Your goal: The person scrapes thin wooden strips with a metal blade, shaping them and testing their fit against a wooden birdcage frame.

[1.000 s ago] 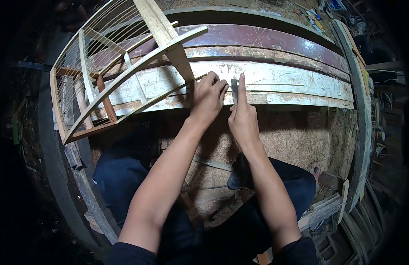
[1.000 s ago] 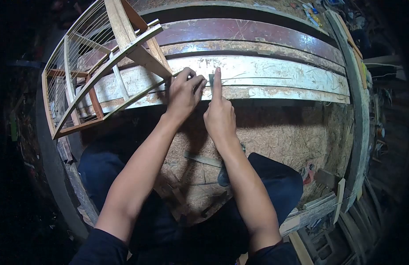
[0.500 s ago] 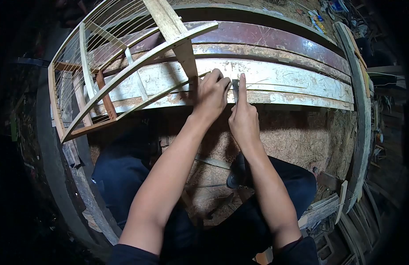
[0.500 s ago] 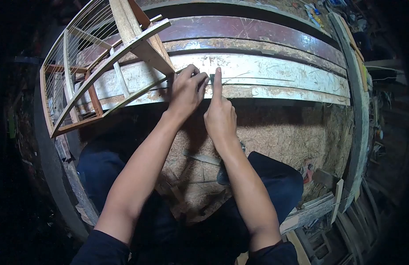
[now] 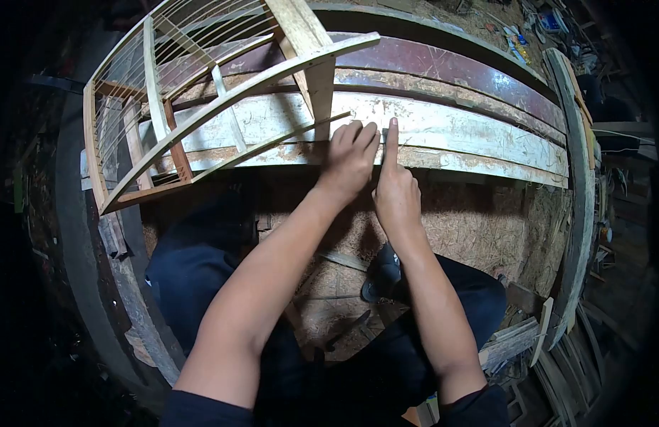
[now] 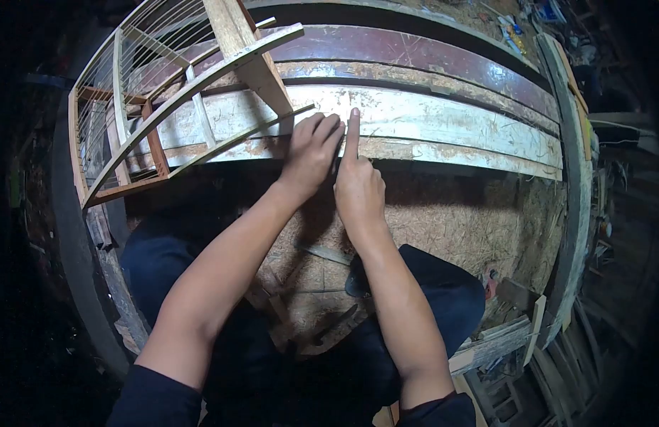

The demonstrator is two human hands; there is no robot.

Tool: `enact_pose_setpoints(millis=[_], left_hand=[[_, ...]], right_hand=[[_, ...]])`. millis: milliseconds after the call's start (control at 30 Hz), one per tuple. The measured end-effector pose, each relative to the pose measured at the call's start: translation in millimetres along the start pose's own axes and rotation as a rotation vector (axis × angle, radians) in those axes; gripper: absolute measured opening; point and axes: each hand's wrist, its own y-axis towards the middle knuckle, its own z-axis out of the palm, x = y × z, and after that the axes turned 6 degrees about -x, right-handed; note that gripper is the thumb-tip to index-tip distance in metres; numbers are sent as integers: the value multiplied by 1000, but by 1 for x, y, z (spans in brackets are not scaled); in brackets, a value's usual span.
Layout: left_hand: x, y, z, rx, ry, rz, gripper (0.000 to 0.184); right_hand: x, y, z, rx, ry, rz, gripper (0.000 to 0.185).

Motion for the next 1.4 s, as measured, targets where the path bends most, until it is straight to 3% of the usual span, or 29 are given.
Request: enact_pose_setpoints(millis=[33, 100, 133, 200, 467, 567, 700, 767, 967, 1133, 1200, 1400], left_hand=[[-6, -7, -3, 1, -2, -7, 40], [-15, -19, -9, 133, 217, -9, 60], [-16, -23, -12, 245, 173, -50, 67], [-14, -22, -13, 251, 134, -60, 65], [8, -15, -23, 198, -124, 0, 57], [23, -9, -20, 230, 30, 107, 53], [30, -5, -4, 110, -171, 9, 52], [22, -2, 0, 45, -232, -146, 47], [26, -3, 6, -89, -268, -87, 36], [36, -2, 12, -83, -344, -48, 36], [36, -2, 14, -74, -336, -48, 39], [34, 0, 7, -134, -339, -34, 41]], right_hand=[[0, -1, 0, 6, -4, -1, 96], [1, 0, -1, 0, 19, -4, 95], [3, 0, -1, 4, 17, -9, 95], [4, 2, -3, -1, 18, 18, 106], [0, 3, -9, 20, 7, -28, 107], [0, 5, -12, 27, -11, -37, 110], [-1, 4, -15, 59, -71, -68, 103], [-1, 5, -16, 63, -74, -65, 103], [-4, 8, -20, 100, -52, -44, 106], [-3, 11, -19, 113, -56, -35, 105], [-5, 12, -18, 71, -35, -53, 117], [-10, 18, -15, 64, -19, -97, 115]])
